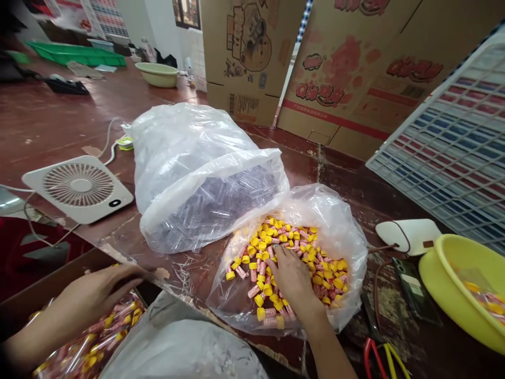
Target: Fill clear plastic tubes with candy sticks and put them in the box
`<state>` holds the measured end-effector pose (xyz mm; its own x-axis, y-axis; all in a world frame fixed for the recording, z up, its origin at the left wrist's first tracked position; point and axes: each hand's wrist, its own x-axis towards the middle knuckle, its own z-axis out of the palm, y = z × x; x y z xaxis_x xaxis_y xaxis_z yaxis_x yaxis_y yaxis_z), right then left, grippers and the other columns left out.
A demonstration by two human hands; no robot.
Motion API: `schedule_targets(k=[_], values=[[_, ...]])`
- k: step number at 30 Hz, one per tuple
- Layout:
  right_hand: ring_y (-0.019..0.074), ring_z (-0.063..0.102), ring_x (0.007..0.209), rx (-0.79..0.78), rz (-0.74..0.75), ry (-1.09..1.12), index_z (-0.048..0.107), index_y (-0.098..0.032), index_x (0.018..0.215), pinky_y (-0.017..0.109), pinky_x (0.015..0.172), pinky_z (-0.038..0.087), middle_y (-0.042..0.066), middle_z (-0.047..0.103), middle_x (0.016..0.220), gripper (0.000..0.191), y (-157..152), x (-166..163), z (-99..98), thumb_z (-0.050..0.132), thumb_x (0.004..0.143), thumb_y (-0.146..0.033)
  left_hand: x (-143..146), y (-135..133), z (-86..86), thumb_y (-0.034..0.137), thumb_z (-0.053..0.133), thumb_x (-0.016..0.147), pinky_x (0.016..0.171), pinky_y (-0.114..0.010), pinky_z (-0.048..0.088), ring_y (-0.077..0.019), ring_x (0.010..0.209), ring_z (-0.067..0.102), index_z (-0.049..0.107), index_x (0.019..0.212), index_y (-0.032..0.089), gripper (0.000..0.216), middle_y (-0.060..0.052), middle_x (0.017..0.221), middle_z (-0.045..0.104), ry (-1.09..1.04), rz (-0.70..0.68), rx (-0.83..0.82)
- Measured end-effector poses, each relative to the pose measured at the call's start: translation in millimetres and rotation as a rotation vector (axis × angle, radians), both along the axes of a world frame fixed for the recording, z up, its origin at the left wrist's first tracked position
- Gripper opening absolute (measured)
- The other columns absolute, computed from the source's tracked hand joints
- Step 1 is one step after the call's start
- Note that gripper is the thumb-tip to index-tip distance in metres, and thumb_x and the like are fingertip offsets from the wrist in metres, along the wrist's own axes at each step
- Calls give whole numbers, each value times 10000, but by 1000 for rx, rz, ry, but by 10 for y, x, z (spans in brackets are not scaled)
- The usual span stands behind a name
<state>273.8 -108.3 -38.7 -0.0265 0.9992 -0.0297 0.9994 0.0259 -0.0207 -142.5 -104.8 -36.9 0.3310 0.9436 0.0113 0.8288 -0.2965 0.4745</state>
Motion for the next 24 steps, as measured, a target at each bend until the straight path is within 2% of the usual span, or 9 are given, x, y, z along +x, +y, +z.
schedule_targets(k=[2,4,6,8,12,15,18,21,24], values=[[255,657,1030,8,15,15,631,-213,1049,326,785,483,92,706,1101,122,-31,-14,37,572,955,-264,461,216,157,353,462,974,747,-296,521,-232,873,686,731,1028,254,291,-49,952,742,73,-118,108],[254,658,1013,40,44,78,636,-219,980,338,803,493,80,707,1067,70,-73,19,51,579,941,-230,891,472,278,260,440,985,789,-329,515,-246,926,657,712,1049,215,283,-77,975,720,160,-220,193],[249,667,941,90,82,182,624,-216,894,349,789,506,66,705,965,80,-120,85,39,558,938,-203,1260,740,339,198,440,982,810,-337,511,-247,953,642,695,1056,199,266,-90,995,712,222,-255,227],[233,672,864,124,108,255,605,-214,848,340,754,517,51,692,886,119,-164,161,9,532,933,-175,1564,979,341,208,461,981,812,-345,515,-259,990,642,673,1076,183,233,-109,1018,710,239,-212,231],[211,684,830,201,109,309,608,-213,885,317,729,533,51,694,892,138,-224,280,-50,497,916,-137,1978,1268,226,263,556,930,745,-392,531,-335,982,658,628,1093,100,241,-185,998,700,237,-103,225],[220,687,785,312,45,367,609,-213,829,330,701,542,52,690,831,149,-243,316,-48,518,946,-235,2093,1336,133,186,560,893,732,-390,532,-344,980,661,638,1035,88,189,-202,1001,686,236,-85,210],[218,696,761,412,-64,495,638,-214,847,341,704,564,35,695,794,165,-253,277,29,614,929,-355,2033,1279,129,171,546,883,802,-389,526,-324,1057,635,630,1055,117,199,-188,1106,651,182,-78,230],[203,722,845,485,-79,776,664,-216,973,343,791,599,43,727,917,161,-256,120,173,673,905,-362,1879,1069,219,195,597,842,877,-371,508,-265,1029,634,601,1092,150,254,-124,1109,653,-207,-113,149],[198,742,916,537,-45,1074,645,-220,1095,331,829,619,58,748,1038,229,-240,-138,320,703,893,-309,1760,748,323,224,614,836,843,-323,508,-212,936,647,620,1035,171,206,-58,996,677,-720,-233,-220]])
